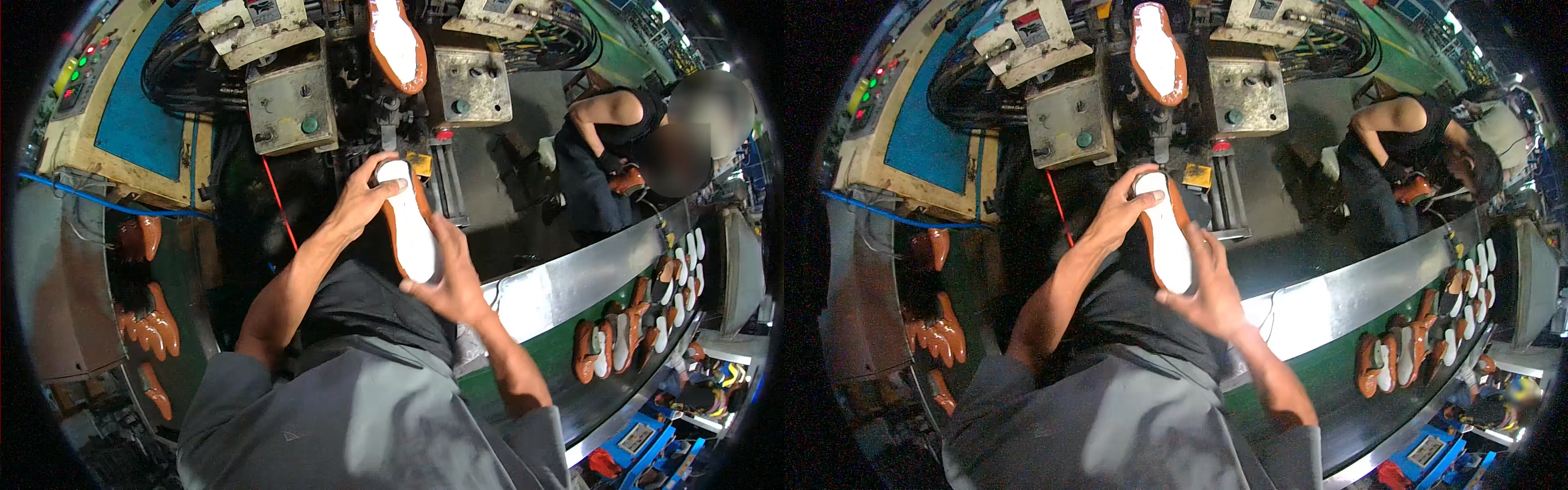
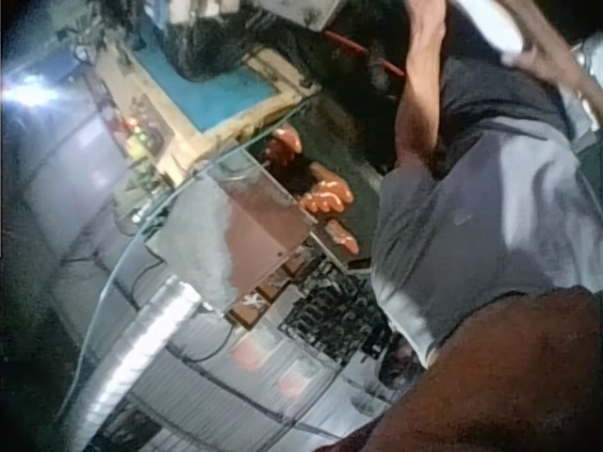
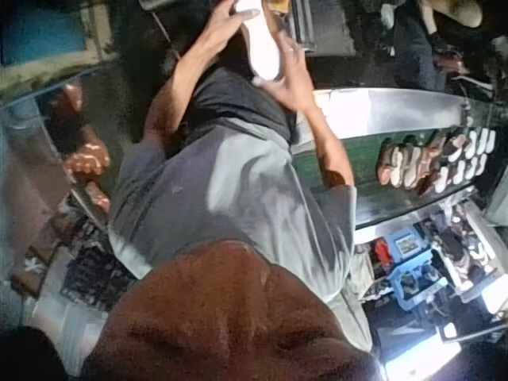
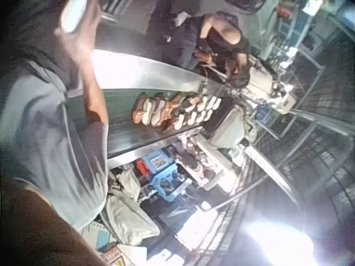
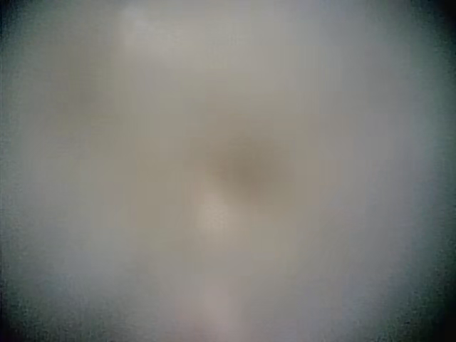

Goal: Operate an industrial shoe lasting machine to shape and attach soles.

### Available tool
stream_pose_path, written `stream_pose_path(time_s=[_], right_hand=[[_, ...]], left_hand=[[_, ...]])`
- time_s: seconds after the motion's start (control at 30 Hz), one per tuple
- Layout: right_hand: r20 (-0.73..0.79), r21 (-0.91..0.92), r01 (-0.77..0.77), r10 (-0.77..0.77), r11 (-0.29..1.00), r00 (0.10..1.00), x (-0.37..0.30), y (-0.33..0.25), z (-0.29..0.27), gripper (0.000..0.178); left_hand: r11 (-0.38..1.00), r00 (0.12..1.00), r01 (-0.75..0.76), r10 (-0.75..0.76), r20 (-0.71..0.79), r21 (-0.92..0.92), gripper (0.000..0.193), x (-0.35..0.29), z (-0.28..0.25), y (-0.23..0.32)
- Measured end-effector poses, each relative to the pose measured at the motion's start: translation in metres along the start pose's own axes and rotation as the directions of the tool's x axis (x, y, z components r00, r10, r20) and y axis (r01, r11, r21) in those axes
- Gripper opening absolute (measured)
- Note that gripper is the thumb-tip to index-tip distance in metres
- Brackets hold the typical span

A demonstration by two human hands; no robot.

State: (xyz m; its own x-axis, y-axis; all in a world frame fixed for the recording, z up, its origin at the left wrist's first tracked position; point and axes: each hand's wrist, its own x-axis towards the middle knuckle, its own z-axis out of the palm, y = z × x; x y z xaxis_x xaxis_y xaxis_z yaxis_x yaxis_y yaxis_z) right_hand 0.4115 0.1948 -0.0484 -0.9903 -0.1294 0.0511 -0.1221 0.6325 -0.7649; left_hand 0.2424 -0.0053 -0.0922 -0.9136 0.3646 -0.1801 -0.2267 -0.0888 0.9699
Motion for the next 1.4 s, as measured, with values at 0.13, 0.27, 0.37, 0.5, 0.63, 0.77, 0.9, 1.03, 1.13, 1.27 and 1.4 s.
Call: stream_pose_path(time_s=[0.13,0.27,0.37,0.5,0.63,0.77,0.9,1.03,1.13,1.27,1.4], right_hand=[[0.078,-0.439,0.072,-0.042,0.896,0.996,-0.02,0.025,0.034,0.089],[0.108,-0.438,0.09,-0.047,0.894,0.993,-0.021,0.03,0.036,0.091],[0.119,-0.465,0.118,-0.07,0.877,0.99,-0.019,0.031,0.031,0.094],[0.216,-0.433,0.156,-0.066,0.888,0.974,-0.012,0.038,0.022,0.093],[0.201,-0.413,0.183,-0.107,0.892,0.974,-0.004,0.045,0.013,0.091],[0.206,-0.321,0.085,-0.018,0.943,0.978,-0.009,0.047,-0.003,0.088],[-0.052,-0.299,-0.042,0.028,0.953,0.998,-0.004,0.038,-0.033,0.086],[-0.203,-0.445,-0.059,-0.037,0.893,0.978,0.056,0.017,-0.076,0.078],[-0.227,-0.462,-0.004,-0.114,0.887,0.967,0.124,-0.006,-0.101,0.08],[-0.19,-0.528,0.108,-0.241,0.842,0.952,0.215,-0.024,-0.114,0.083],[-0.195,-0.506,0.156,-0.289,0.848,0.937,0.291,-0.028,-0.096,0.08]], left_hand=[[0.982,0.981,0.183,-0.179,-0.077,0.048,0.046,0.024,0.008,-0.04],[0.757,0.966,-0.104,0.231,-0.114,0.645,0.032,0.034,-0.003,-0.07],[0.79,0.993,0.024,0.051,-0.105,0.612,0.036,0.034,-0.008,-0.063],[0.929,0.952,-0.249,0.183,0.247,0.275,0.066,0.053,-0.027,-0.077],[0.936,0.91,-0.142,-0.005,0.414,0.324,0.018,0.074,-0.037,-0.07],[0.945,0.945,-0.209,0.13,0.299,0.251,0.021,0.065,-0.031,-0.064],[0.93,0.898,-0.276,0.339,-0.281,0.241,0.066,0.137,-0.04,0.024],[0.924,0.983,-0.125,0.067,-0.168,-0.361,0.077,0.249,-0.037,0.119],[0.876,0.999,-0.013,-0.003,-0.032,-0.481,0.07,0.255,-0.037,0.145],[0.857,0.973,0.083,0.039,0.226,-0.508,0.067,0.189,-0.054,0.167],[0.816,0.958,0.065,0.109,0.264,-0.574,0.094,0.1,-0.052,0.18]])
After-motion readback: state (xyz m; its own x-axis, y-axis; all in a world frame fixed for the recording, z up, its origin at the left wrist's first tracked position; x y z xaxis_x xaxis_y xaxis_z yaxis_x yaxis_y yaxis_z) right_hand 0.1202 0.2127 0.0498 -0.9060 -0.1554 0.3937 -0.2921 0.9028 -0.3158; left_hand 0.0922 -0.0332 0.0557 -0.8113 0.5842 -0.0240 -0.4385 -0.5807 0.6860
